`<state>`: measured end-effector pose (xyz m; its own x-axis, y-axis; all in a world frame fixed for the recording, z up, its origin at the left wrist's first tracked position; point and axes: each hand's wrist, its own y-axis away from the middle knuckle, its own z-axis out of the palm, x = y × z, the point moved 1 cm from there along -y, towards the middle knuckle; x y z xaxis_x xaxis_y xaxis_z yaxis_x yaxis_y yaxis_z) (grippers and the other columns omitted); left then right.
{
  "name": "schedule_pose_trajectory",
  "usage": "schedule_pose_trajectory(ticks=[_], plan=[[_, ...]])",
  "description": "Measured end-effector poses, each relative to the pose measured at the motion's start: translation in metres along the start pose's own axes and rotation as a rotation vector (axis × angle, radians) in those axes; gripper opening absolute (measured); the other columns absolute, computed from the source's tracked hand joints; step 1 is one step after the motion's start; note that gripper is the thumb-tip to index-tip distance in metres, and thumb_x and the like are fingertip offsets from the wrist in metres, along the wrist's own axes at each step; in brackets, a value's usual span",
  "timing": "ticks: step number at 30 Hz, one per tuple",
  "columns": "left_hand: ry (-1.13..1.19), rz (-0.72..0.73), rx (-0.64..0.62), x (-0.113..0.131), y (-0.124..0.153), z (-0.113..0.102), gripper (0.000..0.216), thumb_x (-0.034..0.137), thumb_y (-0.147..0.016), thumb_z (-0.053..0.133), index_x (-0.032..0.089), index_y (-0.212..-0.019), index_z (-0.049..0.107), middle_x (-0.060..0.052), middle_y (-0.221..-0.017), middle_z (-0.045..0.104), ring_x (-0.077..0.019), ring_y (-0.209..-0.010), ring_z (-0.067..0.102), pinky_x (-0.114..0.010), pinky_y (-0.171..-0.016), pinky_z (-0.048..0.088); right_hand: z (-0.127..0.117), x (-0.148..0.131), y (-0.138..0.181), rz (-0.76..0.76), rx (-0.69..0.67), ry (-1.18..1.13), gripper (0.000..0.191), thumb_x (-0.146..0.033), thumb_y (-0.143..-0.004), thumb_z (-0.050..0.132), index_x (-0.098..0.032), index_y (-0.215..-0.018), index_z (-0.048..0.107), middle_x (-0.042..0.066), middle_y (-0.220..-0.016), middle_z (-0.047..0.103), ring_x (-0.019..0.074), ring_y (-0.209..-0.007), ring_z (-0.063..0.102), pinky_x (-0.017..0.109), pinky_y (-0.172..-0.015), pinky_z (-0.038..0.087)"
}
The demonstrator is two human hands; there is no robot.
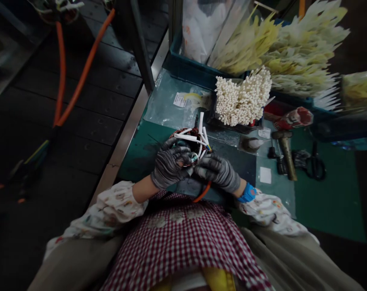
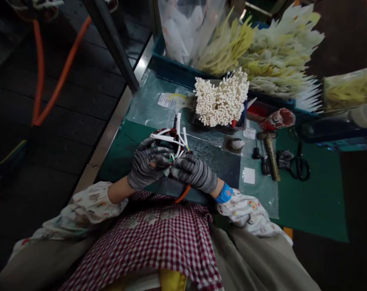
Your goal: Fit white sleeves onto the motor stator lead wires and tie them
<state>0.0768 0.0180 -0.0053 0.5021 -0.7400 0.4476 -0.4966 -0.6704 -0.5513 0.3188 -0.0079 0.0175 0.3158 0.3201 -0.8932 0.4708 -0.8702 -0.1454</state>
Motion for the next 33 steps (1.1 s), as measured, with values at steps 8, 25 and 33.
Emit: schedule_pose_trajectory(ticks=[8,25,33], plan=[[-0.060,0.022,0.022,-0.001,-0.004,0.001,0.014,0.038,-0.103,0.068,0.029,-0.107,0.078,-0.003,-0.116,0.087,-0.0250,-0.115,0.081,-0.053,-0.129,0.052,0.017,-0.025,-0.054,0.171,0.034,0.075,0.022,-0.045,-0.107,0.067,-0.028,-0.105,0.080,0.003,-0.099,0.082,0.0220,-0.092,0.077,0.035,-0.089,0.066],[-0.467,0.491,-0.543,-0.020,-0.032,-0.083,0.046,0.005,-0.109,0.044,0.028,-0.129,0.078,-0.003,-0.114,0.085,-0.0232,-0.105,0.078,-0.029,-0.064,0.050,-0.001,0.029,-0.063,0.145,0.234,0.129,0.056,-0.037,-0.090,0.078,-0.023,-0.143,0.067,0.014,-0.137,0.077,0.0311,-0.121,0.073,0.053,-0.113,0.062],[-0.525,0.480,-0.371,-0.019,-0.016,-0.088,0.037,0.012,-0.109,0.052,0.030,-0.129,0.078,-0.001,-0.137,0.083,-0.0230,-0.133,0.072,-0.040,-0.108,0.054,-0.025,0.040,-0.106,-0.010,-0.014,-0.029,0.060,-0.052,-0.090,0.082,-0.022,-0.141,0.073,0.010,-0.134,0.080,0.0274,-0.117,0.075,0.048,-0.110,0.064]])
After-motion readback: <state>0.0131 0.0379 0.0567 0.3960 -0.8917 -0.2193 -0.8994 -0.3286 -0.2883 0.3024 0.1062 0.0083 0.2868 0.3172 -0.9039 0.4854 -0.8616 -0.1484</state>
